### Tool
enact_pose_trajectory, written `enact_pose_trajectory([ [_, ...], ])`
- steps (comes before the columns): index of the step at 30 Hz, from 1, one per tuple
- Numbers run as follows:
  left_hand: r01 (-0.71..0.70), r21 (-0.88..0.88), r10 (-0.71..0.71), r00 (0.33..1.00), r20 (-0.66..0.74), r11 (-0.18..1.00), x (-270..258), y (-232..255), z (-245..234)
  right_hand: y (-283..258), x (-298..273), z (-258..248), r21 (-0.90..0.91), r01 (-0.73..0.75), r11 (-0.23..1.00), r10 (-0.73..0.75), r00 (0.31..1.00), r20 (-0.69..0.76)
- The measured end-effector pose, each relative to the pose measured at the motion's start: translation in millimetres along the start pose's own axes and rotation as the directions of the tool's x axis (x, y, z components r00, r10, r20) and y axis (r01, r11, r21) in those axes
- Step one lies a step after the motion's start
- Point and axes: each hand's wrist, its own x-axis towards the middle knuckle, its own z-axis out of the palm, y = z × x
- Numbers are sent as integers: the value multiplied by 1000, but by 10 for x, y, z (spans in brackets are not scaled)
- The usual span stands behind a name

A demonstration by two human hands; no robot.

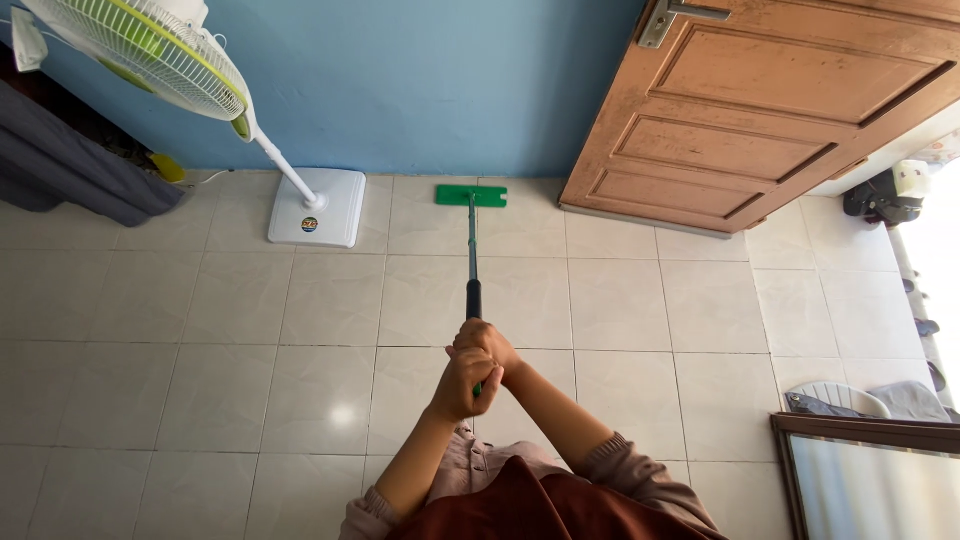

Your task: Mopping the tiled floor in a room using a flat mop.

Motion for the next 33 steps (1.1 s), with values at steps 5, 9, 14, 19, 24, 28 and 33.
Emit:
enact_pose_trajectory([
  [5, -56, -44, 54, 998, -34, 997, -95, 954, 27, -734, -393, -223, 28, 47, 999, -46, 999, -24],
  [9, -211, -3, 209, 970, -129, 978, -141, 1151, 180, -892, -560, -300, 72, 105, 992, -99, 992, -77],
  [14, -56, -35, 53, 995, -84, 998, -431, 486, 479, -456, -616, -200, -30, 152, 988, -154, 985, -75],
  [19, 46, 12, -45, 999, -27, 999, -545, 713, 607, -497, -901, -176, 37, -14, 999, 13, 999, 36],
  [24, -63, -47, 62, 998, -24, 997, -488, 1534, 501, -1216, -1106, -445, 10, 82, 997, -82, 996, -47],
  [28, -173, -169, 175, 984, 1, 970, -449, 1689, 564, -1527, -1182, -631, 16, 71, 997, -69, 994, -87],
  [33, -289, -181, 274, 956, -103, 940, -338, 1383, 742, -1198, -1138, -612, 22, 73, 997, -67, 977, -203],
])
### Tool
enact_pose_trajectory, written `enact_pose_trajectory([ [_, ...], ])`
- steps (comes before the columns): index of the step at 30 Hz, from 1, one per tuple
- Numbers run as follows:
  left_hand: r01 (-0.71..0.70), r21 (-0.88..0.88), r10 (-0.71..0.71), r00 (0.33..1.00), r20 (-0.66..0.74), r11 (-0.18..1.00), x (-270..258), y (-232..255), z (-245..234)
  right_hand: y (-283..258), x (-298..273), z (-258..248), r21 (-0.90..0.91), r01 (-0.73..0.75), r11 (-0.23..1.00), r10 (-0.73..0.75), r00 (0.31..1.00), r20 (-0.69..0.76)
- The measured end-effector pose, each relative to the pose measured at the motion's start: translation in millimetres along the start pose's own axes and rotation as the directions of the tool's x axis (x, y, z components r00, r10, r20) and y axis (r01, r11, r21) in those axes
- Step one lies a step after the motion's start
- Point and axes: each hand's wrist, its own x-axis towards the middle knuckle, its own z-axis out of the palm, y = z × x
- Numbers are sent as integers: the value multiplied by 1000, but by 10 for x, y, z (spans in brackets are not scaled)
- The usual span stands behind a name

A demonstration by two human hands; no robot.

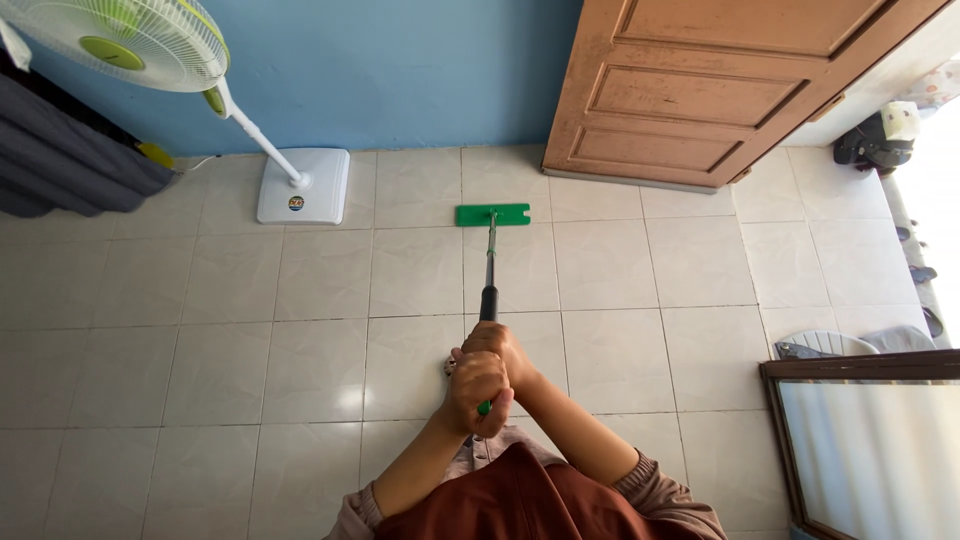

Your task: Mopping the tiled floor in a room using a flat mop.

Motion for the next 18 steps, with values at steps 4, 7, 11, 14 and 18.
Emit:
enact_pose_trajectory([
  [4, 28, 57, -29, 1000, 12, 998, 23, -397, -43, 409, 107, 62, -26, 21, 999, -22, 999, -36],
  [7, 5, 160, 3, 999, -50, 987, 18, -743, -102, 698, 246, 102, -18, 11, 1000, -12, 999, -52],
  [11, 50, 130, -51, 999, 1, 990, -44, -1306, -159, 1097, 378, 118, -58, -70, 996, 68, 997, -34],
  [14, 118, 130, -129, 989, 79, 985, 26, -1595, -204, 1427, 426, 108, -125, -143, 982, 147, 989, 19],
  [18, 174, 182, -209, 958, 198, 968, 17, -1707, -205, 1535, 400, 94, -185, -187, 965, 209, 972, 106],
])
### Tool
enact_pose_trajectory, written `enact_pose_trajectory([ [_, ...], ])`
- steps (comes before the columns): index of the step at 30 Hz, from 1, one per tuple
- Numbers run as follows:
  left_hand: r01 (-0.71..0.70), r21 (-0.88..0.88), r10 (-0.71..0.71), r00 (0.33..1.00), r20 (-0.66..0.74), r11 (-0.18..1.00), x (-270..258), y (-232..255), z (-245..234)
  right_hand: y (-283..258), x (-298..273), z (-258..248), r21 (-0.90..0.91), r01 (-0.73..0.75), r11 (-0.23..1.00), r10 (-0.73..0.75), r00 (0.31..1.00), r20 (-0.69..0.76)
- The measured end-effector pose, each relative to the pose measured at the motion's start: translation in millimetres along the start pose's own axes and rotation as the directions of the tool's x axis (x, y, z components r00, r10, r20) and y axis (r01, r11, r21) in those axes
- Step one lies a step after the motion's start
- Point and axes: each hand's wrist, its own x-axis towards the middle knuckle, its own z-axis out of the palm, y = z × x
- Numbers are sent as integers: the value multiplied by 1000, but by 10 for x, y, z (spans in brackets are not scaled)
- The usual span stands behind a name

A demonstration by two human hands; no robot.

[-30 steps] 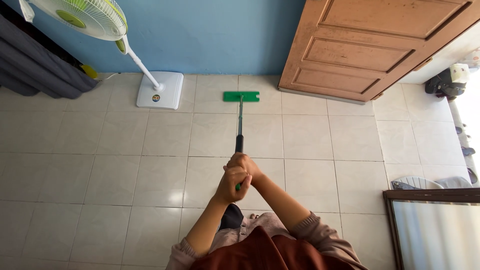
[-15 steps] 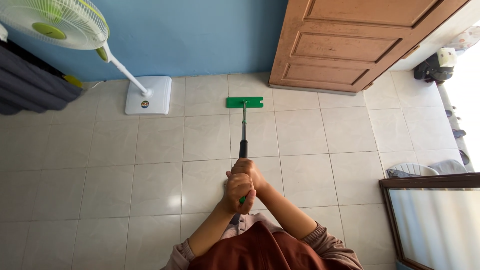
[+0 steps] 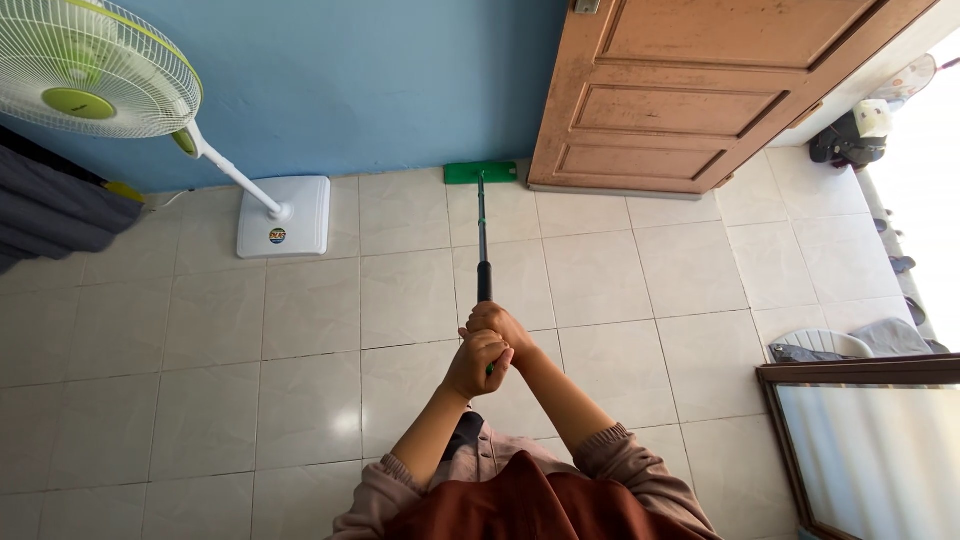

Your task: Mopping the tiled floor in a room using a flat mop.

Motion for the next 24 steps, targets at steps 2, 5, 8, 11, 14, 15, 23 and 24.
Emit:
enact_pose_trajectory([
  [2, 18, -8, -18, 1000, -15, 1000, 74, 296, -98, -138, -26, -46, 23, 6, 1000, -5, 1000, -20],
  [5, 25, -60, -28, 999, -45, 998, 217, 849, -284, -625, -67, -232, 83, 28, 996, -21, 996, -91],
  [8, -65, -154, 53, 995, -79, 986, 278, 1193, -326, -868, -203, -320, 143, 69, 987, -44, 985, -169],
  [11, -185, -206, 165, 980, -108, 961, 258, 1139, -186, -793, -305, -314, 161, 115, 980, -79, 973, -216],
  [14, -182, -194, 167, 982, -91, 964, 138, 887, 12, -578, -362, -256, 122, 134, 983, -104, 968, -230],
  [15, -136, -175, 127, 990, -65, 975, 91, 798, 74, -502, -377, -236, 90, 132, 987, -108, 967, -230],
  [23, -6, -38, 4, 999, -43, 999, -329, 880, 191, -555, -645, -30, 50, 93, 994, -86, 987, -136],
  [24, 2, -29, -4, 998, -63, 1000, -350, 1009, 151, -647, -671, -38, 61, 120, 991, -110, 983, -144],
])
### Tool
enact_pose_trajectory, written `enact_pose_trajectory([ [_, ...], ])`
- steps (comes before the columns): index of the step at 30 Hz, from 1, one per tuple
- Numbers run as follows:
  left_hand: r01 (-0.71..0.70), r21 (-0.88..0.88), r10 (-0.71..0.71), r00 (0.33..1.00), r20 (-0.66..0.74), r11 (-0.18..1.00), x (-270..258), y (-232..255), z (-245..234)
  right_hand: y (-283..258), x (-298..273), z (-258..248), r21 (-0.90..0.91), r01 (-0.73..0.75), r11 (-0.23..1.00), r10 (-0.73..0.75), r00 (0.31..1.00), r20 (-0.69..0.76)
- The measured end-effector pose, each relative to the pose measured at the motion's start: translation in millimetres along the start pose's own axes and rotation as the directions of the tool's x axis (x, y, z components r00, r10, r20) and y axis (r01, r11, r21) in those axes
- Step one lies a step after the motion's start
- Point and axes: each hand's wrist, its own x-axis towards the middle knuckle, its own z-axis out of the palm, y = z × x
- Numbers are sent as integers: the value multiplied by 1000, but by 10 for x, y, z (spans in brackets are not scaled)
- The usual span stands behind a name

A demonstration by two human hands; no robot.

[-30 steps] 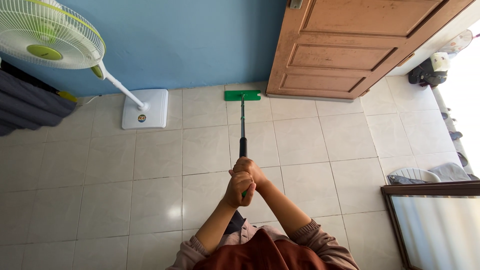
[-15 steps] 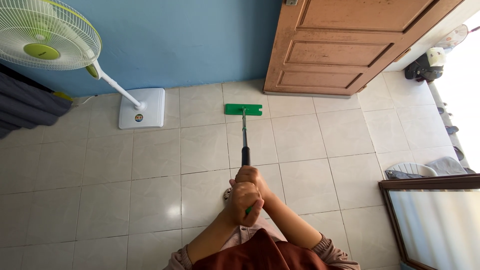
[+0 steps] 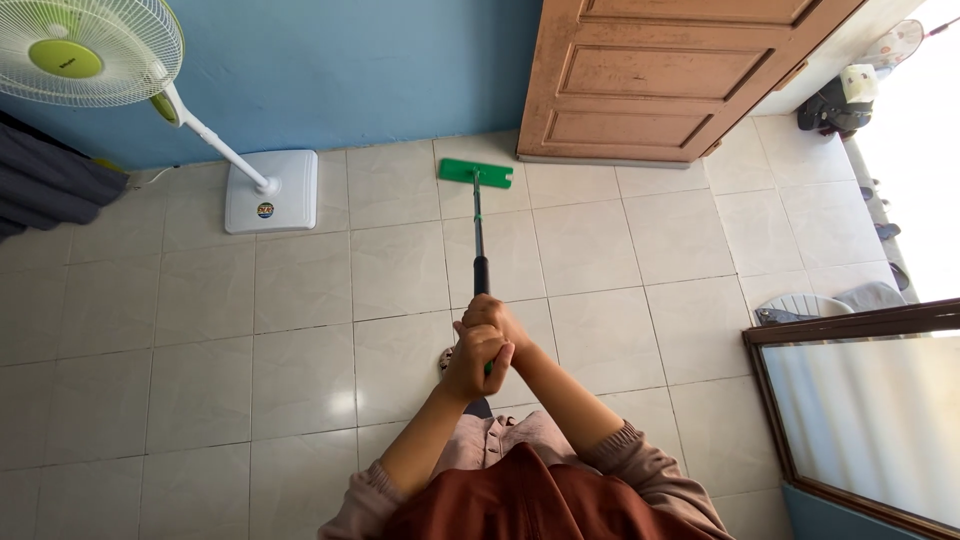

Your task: Mopping the tiled floor in a room using a flat mop.

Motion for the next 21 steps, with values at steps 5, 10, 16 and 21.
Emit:
enact_pose_trajectory([
  [5, -59, -208, 65, 998, 21, 976, 186, 1011, -406, -986, 48, -274, 105, 40, 994, -40, 999, -10],
  [10, -173, -333, 181, 983, -6, 927, 161, 1007, -401, -1024, 52, -234, 184, 51, 982, -46, 998, -30],
  [16, -144, -241, 140, 990, -34, 960, -24, 327, -226, -297, -31, 71, 108, 116, 987, -107, 991, -83],
  [21, 35, -59, -33, 999, 35, 998, -399, -277, -74, -29, -70, 216, -38, 62, 997, -59, 995, 82],
])
